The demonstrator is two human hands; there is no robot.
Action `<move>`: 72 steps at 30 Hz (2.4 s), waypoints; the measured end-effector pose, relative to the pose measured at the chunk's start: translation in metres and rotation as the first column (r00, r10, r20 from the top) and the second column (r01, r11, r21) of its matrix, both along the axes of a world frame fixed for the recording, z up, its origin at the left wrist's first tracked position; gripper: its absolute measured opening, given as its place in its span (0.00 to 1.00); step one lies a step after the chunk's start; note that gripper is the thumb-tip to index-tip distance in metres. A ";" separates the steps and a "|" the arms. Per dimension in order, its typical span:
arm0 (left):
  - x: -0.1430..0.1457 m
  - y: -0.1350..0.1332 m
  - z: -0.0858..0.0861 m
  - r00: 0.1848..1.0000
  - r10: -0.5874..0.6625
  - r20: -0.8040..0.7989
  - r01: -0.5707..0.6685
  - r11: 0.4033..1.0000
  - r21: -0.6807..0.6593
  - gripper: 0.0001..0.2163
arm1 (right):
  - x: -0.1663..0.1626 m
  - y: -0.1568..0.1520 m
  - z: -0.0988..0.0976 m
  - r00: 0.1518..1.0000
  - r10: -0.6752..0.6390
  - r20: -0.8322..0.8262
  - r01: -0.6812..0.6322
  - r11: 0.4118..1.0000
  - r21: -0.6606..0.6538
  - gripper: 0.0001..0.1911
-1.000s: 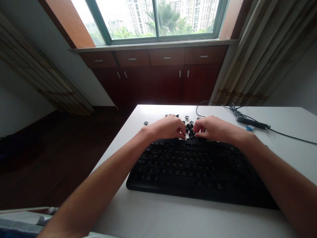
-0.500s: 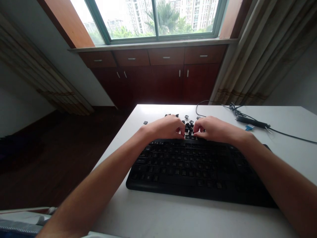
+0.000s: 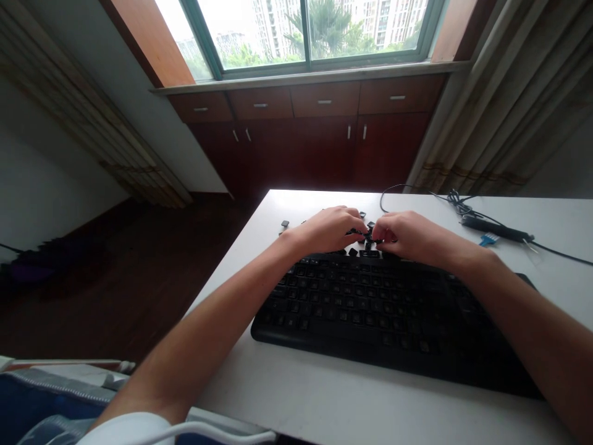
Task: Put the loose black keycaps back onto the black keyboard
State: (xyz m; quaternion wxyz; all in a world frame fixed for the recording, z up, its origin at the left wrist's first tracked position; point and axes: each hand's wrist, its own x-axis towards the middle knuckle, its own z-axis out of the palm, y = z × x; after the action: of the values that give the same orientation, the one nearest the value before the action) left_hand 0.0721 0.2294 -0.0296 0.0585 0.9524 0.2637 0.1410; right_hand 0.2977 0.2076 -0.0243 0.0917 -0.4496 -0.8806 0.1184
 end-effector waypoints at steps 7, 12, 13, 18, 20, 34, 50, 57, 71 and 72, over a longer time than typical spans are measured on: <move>0.000 0.003 -0.004 1.000 0.018 -0.001 -0.018 1.000 -0.017 0.07 | -0.001 0.003 -0.005 0.999 0.043 -0.028 -0.043 0.999 -0.011 0.09; 0.002 0.001 -0.002 1.000 0.029 0.009 -0.028 0.998 -0.050 0.06 | 0.001 0.004 -0.002 0.999 0.034 -0.020 -0.034 0.999 -0.019 0.06; 0.003 0.001 -0.001 0.999 0.033 0.010 -0.033 0.998 -0.062 0.06 | 0.002 0.004 -0.001 1.000 0.021 -0.019 -0.021 1.000 -0.018 0.05; 0.003 -0.001 0.002 0.998 0.055 0.014 -0.053 0.990 -0.127 0.06 | 0.008 0.004 0.008 1.000 -0.031 -0.008 0.031 1.000 0.004 0.07; 0.002 -0.001 0.002 0.997 0.066 0.032 -0.060 0.988 -0.142 0.06 | 0.010 0.004 0.009 0.999 -0.045 -0.001 0.045 0.999 0.018 0.08; -0.001 0.002 -0.003 0.996 0.089 -0.002 -0.088 0.984 -0.155 0.09 | 0.013 0.006 0.007 0.998 -0.025 0.065 0.026 1.000 -0.013 0.11; -0.002 0.001 0.002 0.998 0.052 0.021 -0.050 0.996 -0.076 0.08 | 0.005 0.001 0.004 0.994 -0.018 0.108 0.020 1.000 -0.023 0.07; -0.002 0.000 0.005 0.998 0.061 0.012 -0.060 0.995 -0.080 0.08 | 0.004 0.001 0.003 0.997 0.032 0.073 -0.031 0.999 -0.015 0.13; -0.030 0.010 0.022 0.991 0.134 -0.001 -0.134 0.989 -0.056 0.09 | 0.002 -0.002 0.006 0.993 -0.019 0.116 0.022 0.999 -0.025 0.14; -0.030 0.010 0.020 0.992 0.122 -0.015 -0.123 0.991 -0.060 0.09 | 0.003 0.000 0.004 0.993 -0.018 0.120 0.022 0.999 -0.031 0.14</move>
State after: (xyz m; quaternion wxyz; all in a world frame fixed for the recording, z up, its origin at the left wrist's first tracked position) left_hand 0.0421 0.2399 -0.0094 0.0775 0.9329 0.3263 0.1311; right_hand 0.3008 0.2073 -0.0199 0.0327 -0.4662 -0.8779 0.1044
